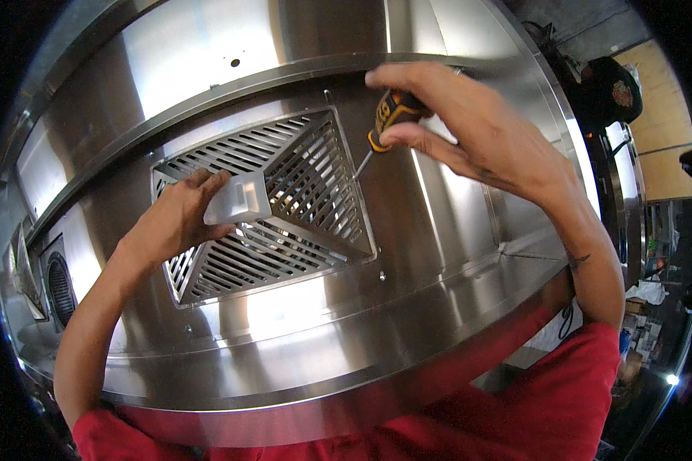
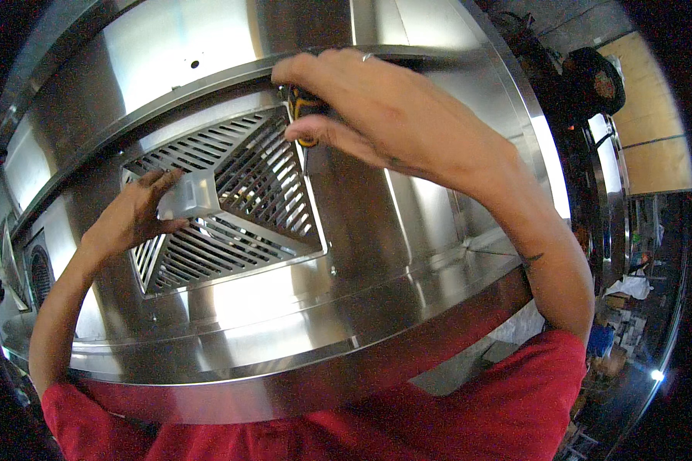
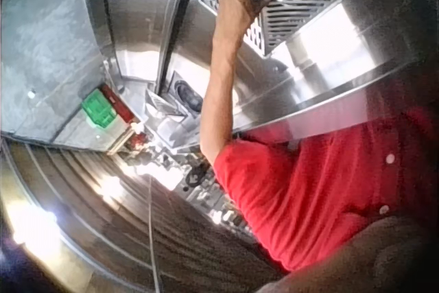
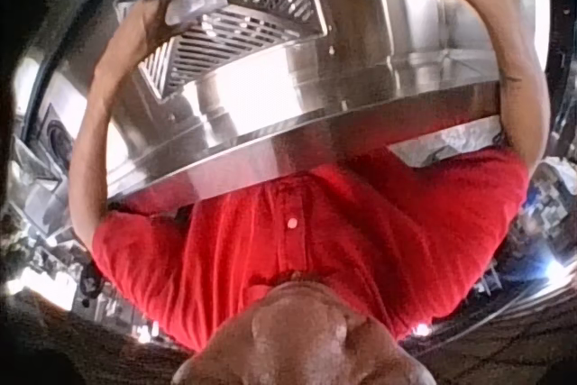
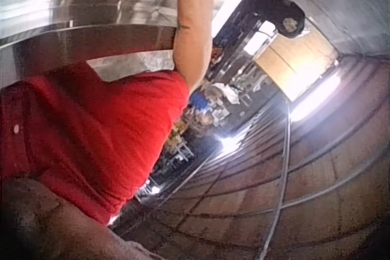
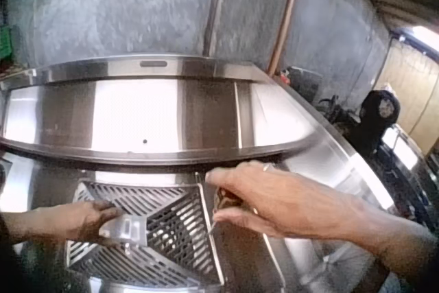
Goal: The person uses a screwdriver to fasten triangular metal vent grilles onto a stainless steel kitchen exhaust hood. They align each grille, insert screws, and tighten them in sequence across multiple sections of the hood.
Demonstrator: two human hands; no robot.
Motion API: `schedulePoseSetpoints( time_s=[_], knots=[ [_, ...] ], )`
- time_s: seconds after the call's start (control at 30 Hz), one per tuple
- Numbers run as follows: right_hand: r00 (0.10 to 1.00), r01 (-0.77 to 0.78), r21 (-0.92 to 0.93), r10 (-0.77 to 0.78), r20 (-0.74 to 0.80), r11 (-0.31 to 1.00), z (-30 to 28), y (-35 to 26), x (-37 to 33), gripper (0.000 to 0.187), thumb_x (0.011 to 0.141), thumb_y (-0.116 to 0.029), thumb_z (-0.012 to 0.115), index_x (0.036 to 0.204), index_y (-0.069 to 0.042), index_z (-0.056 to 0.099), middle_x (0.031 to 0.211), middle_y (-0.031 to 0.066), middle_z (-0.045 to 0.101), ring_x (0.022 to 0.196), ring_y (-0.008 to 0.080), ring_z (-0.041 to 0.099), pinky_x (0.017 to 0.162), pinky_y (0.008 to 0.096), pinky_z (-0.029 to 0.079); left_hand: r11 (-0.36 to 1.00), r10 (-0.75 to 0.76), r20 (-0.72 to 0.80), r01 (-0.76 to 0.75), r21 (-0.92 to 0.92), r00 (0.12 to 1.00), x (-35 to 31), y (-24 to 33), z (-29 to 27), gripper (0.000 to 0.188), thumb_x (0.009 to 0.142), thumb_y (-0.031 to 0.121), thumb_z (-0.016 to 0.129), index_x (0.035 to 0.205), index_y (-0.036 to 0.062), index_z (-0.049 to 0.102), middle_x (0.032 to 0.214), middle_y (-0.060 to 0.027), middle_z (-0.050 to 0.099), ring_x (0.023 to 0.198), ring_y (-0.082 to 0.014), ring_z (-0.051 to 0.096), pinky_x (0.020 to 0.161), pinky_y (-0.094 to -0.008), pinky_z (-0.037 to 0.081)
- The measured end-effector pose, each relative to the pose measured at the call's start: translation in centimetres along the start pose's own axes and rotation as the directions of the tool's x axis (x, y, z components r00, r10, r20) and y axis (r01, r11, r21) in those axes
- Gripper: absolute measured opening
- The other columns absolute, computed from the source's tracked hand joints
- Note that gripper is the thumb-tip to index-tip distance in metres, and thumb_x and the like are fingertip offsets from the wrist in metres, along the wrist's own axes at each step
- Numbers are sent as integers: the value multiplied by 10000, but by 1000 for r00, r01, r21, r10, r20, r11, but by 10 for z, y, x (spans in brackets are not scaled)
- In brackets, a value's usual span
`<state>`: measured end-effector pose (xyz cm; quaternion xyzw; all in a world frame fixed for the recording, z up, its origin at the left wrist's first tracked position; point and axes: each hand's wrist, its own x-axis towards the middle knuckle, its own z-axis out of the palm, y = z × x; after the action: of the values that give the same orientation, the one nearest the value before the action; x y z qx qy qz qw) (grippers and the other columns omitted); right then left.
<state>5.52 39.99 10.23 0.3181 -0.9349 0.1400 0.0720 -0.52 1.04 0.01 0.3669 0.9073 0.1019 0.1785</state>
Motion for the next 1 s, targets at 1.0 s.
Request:
schedulePoseSetpoints(
  time_s=[1.0],
  knots=[
    [995,63,64,-67,71,996,-18,-3,-11,357,1009,-196,685,1288,-29,540,1131,188,571,1057,403,622,937,493,525,999,-33,12,33,-15,999,0,3,-2,815,841,281,915,1499,-41,558,1404,-323,634,1231,-477,684,1059,-493,575]
  ],
)
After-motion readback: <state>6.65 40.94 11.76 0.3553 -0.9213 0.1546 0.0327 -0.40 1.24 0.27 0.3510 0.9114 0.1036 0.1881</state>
